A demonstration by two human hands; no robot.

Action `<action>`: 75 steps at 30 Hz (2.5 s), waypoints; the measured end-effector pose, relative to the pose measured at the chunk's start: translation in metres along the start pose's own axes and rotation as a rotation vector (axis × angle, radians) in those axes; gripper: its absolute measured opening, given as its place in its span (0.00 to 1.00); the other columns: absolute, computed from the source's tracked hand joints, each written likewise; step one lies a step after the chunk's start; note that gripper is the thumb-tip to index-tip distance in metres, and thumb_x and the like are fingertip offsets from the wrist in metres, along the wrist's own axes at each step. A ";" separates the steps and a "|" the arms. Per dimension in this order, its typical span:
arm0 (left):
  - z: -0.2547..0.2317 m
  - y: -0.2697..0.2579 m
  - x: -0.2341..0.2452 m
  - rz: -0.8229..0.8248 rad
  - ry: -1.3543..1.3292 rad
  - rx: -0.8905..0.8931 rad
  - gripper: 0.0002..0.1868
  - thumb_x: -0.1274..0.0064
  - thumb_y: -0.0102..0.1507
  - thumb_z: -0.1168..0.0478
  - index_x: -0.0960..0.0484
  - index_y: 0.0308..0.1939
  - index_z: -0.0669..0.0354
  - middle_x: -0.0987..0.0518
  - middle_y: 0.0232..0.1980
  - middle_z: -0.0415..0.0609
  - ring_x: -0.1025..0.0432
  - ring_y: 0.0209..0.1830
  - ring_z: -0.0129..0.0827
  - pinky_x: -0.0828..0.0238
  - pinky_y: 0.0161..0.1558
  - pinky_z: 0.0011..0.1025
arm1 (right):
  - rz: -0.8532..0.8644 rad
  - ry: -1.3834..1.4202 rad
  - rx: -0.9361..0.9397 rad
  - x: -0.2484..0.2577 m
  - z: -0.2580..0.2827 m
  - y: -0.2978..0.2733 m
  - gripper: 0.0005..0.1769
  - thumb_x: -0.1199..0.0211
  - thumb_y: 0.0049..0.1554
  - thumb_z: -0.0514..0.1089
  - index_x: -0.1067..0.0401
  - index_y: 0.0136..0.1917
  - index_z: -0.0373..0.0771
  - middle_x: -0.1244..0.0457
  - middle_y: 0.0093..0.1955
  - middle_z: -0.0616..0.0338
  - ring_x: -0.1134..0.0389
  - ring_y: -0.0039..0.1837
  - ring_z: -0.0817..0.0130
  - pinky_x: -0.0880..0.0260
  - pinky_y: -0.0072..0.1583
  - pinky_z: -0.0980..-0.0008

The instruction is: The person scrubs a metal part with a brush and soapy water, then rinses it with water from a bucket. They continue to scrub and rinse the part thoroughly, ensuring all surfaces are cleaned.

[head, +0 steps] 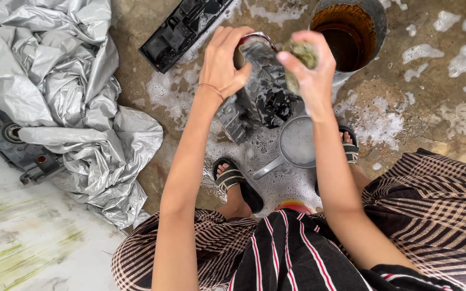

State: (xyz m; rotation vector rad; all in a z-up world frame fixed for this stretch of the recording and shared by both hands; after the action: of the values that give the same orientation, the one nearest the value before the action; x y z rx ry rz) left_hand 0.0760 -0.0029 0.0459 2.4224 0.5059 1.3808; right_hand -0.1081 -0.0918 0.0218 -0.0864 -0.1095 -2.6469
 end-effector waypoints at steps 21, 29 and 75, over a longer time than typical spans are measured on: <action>-0.024 -0.131 -0.017 -0.554 0.062 0.388 0.09 0.37 0.63 0.65 0.23 0.38 0.62 0.25 0.36 0.47 0.33 0.28 0.31 0.32 0.28 0.30 | 0.140 -0.490 0.794 -0.027 0.034 0.022 0.15 0.21 0.59 0.44 0.19 0.50 0.30 0.29 0.46 0.49 0.28 0.49 0.54 0.28 0.55 0.55; -0.003 -0.131 -0.026 -0.681 -0.099 0.419 0.07 0.38 0.59 0.74 0.19 0.34 0.60 0.24 0.32 0.47 0.32 0.29 0.31 0.35 0.31 0.28 | 0.176 -0.491 0.807 -0.026 0.039 0.032 0.14 0.22 0.59 0.43 0.19 0.49 0.29 0.28 0.45 0.45 0.27 0.47 0.54 0.26 0.52 0.55; -0.018 -0.119 -0.067 -0.875 -0.051 0.100 0.30 0.66 0.73 0.42 0.34 0.24 0.58 0.38 0.25 0.46 0.40 0.24 0.39 0.40 0.24 0.31 | 1.142 -1.273 1.387 0.050 -0.035 0.032 0.36 0.34 0.52 0.46 0.37 0.71 0.34 0.35 0.67 0.51 0.34 0.66 0.61 0.25 0.65 0.66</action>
State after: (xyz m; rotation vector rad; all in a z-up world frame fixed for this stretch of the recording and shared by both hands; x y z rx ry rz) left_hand 0.0104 0.0750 -0.0471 1.8753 1.4204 0.9026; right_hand -0.1383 -0.1459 -0.0066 -0.9340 -1.5895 -0.6789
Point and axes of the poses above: each hand's wrist, its own y-axis towards the middle knuckle, its own x-axis out of the back of the hand, z = x × y, the point moved 5 cm from there along y, towards the middle knuckle
